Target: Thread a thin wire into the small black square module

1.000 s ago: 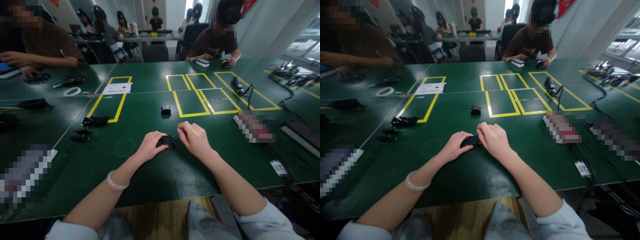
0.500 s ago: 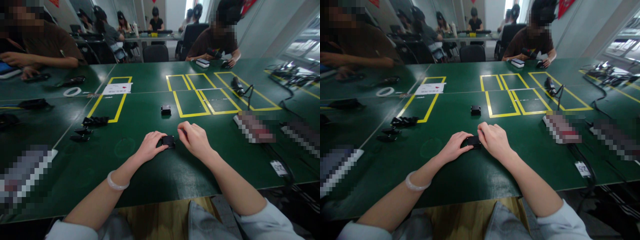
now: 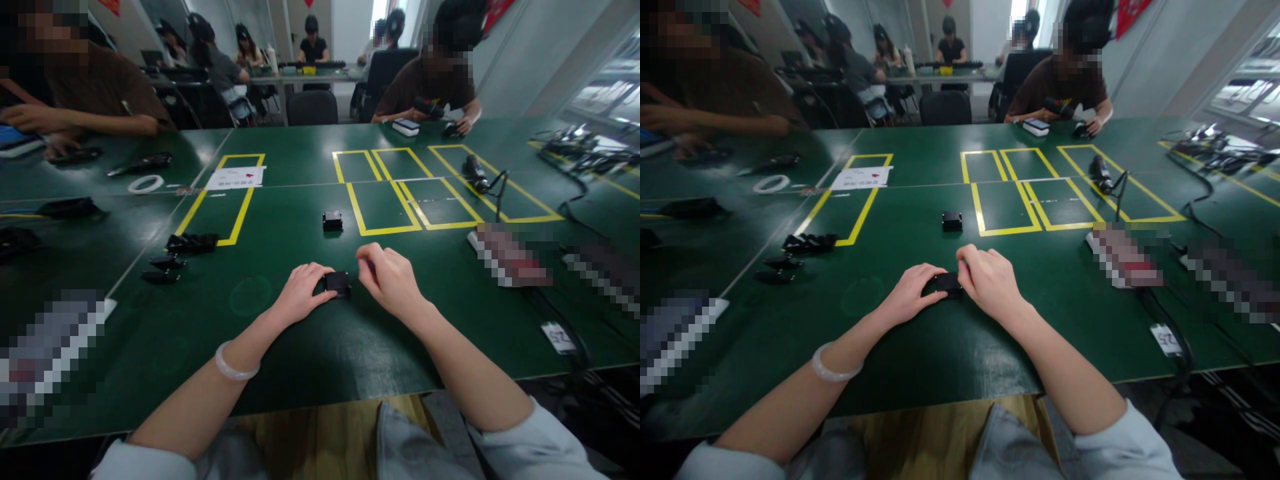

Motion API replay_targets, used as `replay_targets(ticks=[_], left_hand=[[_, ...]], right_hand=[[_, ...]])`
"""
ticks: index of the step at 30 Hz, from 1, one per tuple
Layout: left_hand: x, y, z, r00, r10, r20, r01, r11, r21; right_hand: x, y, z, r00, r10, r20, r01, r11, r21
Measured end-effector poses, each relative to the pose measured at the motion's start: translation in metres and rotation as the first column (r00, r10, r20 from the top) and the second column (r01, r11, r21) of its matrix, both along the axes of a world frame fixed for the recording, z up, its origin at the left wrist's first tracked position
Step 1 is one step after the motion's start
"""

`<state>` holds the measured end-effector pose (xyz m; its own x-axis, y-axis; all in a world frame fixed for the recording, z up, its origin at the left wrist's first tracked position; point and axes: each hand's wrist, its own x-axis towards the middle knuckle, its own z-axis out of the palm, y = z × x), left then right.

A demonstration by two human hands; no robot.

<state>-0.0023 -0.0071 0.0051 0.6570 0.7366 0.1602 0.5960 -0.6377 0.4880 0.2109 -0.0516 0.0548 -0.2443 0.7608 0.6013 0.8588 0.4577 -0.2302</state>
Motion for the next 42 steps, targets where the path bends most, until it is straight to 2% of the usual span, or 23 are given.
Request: replay_targets(ticks=[16, 21, 30, 36, 42], left_hand=[[-0.0001, 0.0006, -0.0023, 1.0, 0.005, 0.002, -0.005, 1.0, 0.008], [0.0003, 0.001, -0.0026, 1.0, 0.005, 0.003, -0.005, 1.0, 0.018], [0.0007, 0.001, -0.0002, 1.0, 0.002, -0.003, -0.002, 1.0, 0.009], [0.0, 0.001, -0.0023, 1.0, 0.002, -0.003, -0.002, 1.0, 0.017], [0.0001, 0.0008, -0.0023, 1.0, 0.006, 0.0, -0.006, 1.0, 0.016]], right_hand=[[0.0007, -0.0011, 0.0014, 1.0, 0.006, -0.003, -0.006, 0.999, 0.038], [0.0016, -0.0015, 0.0005, 1.0, 0.016, 0.008, -0.016, 1.0, 0.014], [0.0, 0.001, -0.0024, 1.0, 0.0, 0.012, -0.001, 0.998, 0.067], [0.0012, -0.0001, -0.0011, 1.0, 0.014, 0.007, -0.014, 1.0, 0.025], [0.0022, 0.0013, -0.0041, 1.0, 0.003, 0.023, -0.004, 0.998, 0.065]])
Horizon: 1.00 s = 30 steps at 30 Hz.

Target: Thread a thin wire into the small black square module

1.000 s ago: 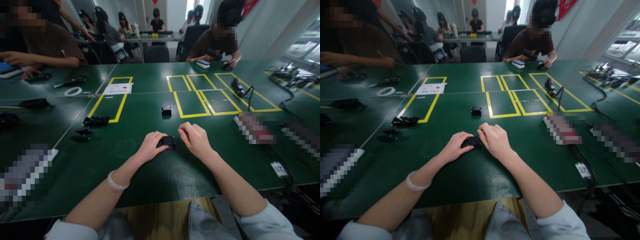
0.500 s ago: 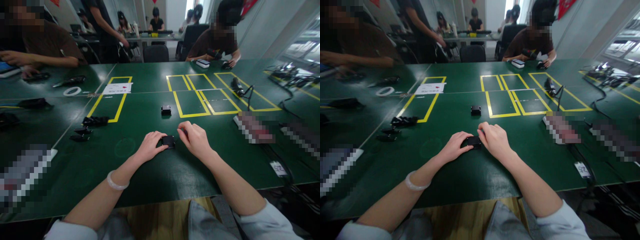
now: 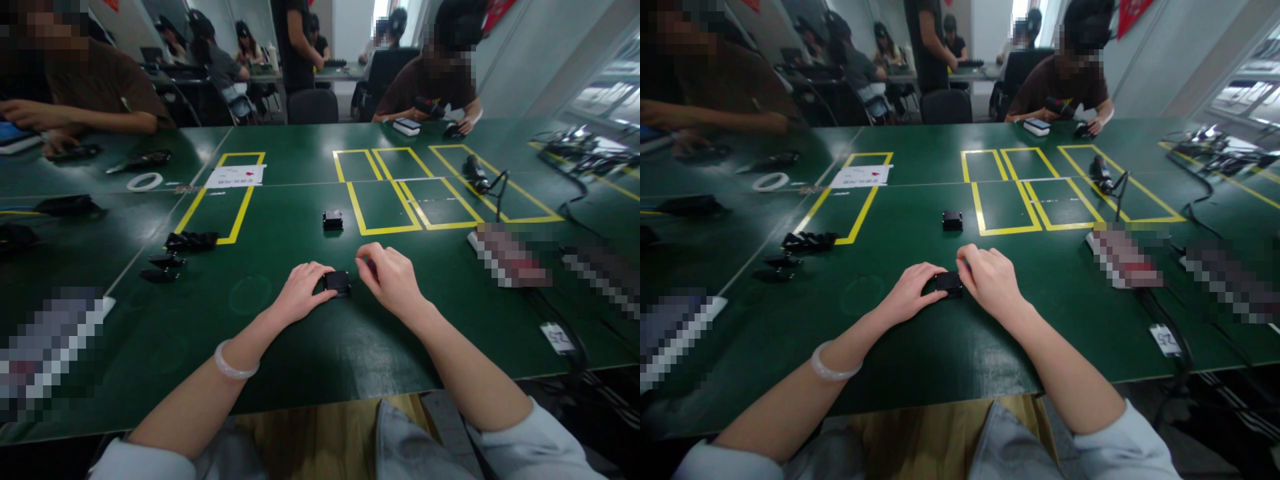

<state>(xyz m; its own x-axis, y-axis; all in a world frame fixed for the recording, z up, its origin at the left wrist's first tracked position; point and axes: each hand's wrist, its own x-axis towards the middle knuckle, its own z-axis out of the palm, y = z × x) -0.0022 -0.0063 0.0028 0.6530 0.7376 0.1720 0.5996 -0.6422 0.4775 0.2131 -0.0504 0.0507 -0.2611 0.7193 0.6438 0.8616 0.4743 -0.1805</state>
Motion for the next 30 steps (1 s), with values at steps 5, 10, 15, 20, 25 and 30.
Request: replay_targets(ticks=[5, 10, 15, 20, 25, 30], left_hand=[[-0.0003, -0.0004, 0.0002, 1.0, -0.006, -0.001, 0.006, 1.0, -0.002], [0.0, 0.0002, -0.001, 1.0, 0.001, 0.001, -0.001, 1.0, 0.008], [0.0002, 0.0003, -0.0007, 1.0, 0.003, -0.008, -0.003, 1.0, 0.001], [0.0002, -0.0001, -0.0004, 1.0, 0.0, 0.002, 0.0, 1.0, 0.005], [0.0001, 0.0005, -0.0016, 1.0, 0.006, -0.004, -0.006, 1.0, 0.01], [-0.0003, 0.0001, -0.0009, 1.0, 0.002, 0.0, -0.002, 1.0, -0.002]], right_hand=[[-0.0017, -0.0007, 0.0016, 1.0, 0.018, 0.01, -0.018, 1.0, 0.007], [-0.0011, -0.0013, 0.0025, 1.0, 0.021, 0.013, -0.021, 1.0, -0.002], [-0.0002, -0.0006, 0.0009, 1.0, 0.024, 0.003, -0.024, 1.0, 0.012], [-0.0003, -0.0015, 0.0012, 0.999, 0.035, -0.013, -0.035, 0.999, -0.033], [-0.0003, -0.0024, 0.0028, 0.999, 0.045, -0.031, -0.046, 0.999, -0.028], [-0.0004, -0.0017, 0.0017, 0.998, 0.047, -0.051, -0.049, 0.998, -0.034]])
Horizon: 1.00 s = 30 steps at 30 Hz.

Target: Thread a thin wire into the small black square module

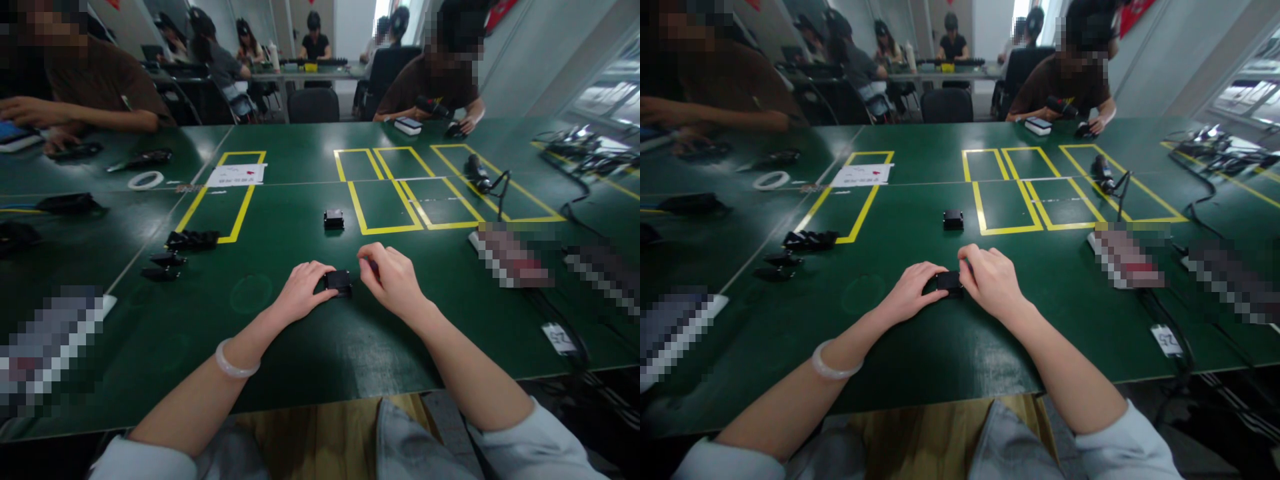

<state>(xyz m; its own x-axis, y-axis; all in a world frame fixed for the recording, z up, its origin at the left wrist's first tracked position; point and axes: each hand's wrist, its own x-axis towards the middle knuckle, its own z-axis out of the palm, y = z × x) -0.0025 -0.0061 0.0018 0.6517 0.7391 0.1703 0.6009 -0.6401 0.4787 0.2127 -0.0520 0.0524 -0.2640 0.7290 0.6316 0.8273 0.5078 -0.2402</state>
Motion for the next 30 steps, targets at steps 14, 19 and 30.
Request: replay_targets(ticks=[14, 19, 30], left_hand=[[0.0004, -0.0005, 0.0015, 1.0, 0.001, -0.012, -0.001, 1.0, -0.002], [0.0, 0.0001, 0.0, 1.0, -0.001, -0.007, 0.001, 1.0, 0.011], [0.0001, 0.0002, -0.0001, 1.0, 0.004, -0.006, -0.004, 1.0, -0.001]], right_hand=[[-0.0009, -0.0004, 0.0016, 1.0, -0.02, -0.01, 0.02, 1.0, 0.006], [-0.0013, 0.0012, -0.0002, 1.0, -0.024, -0.004, 0.024, 1.0, 0.007], [-0.0008, -0.0005, 0.0007, 1.0, 0.001, -0.021, -0.002, 0.999, -0.043]])
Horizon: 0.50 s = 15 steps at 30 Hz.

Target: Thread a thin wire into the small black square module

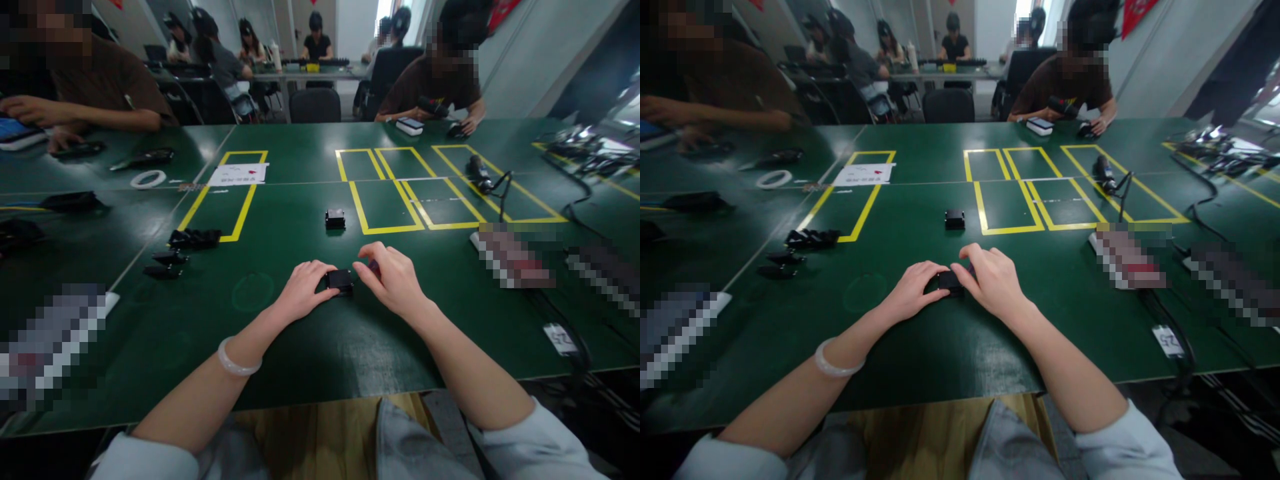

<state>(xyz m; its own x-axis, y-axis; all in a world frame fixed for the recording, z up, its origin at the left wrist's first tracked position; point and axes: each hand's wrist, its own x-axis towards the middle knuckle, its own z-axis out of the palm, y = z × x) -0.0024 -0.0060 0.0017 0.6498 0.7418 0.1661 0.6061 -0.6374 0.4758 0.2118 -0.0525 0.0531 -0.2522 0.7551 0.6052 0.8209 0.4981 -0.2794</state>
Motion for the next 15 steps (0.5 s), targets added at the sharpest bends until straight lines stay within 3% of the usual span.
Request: replay_targets(ticks=[15], left_hand=[[-0.0002, -0.0003, 0.0, 1.0, 0.001, -0.005, -0.001, 1.0, 0.003]], right_hand=[[0.0005, 0.0009, 0.0001, 0.999, -0.027, 0.037, 0.026, 0.999, 0.028]])
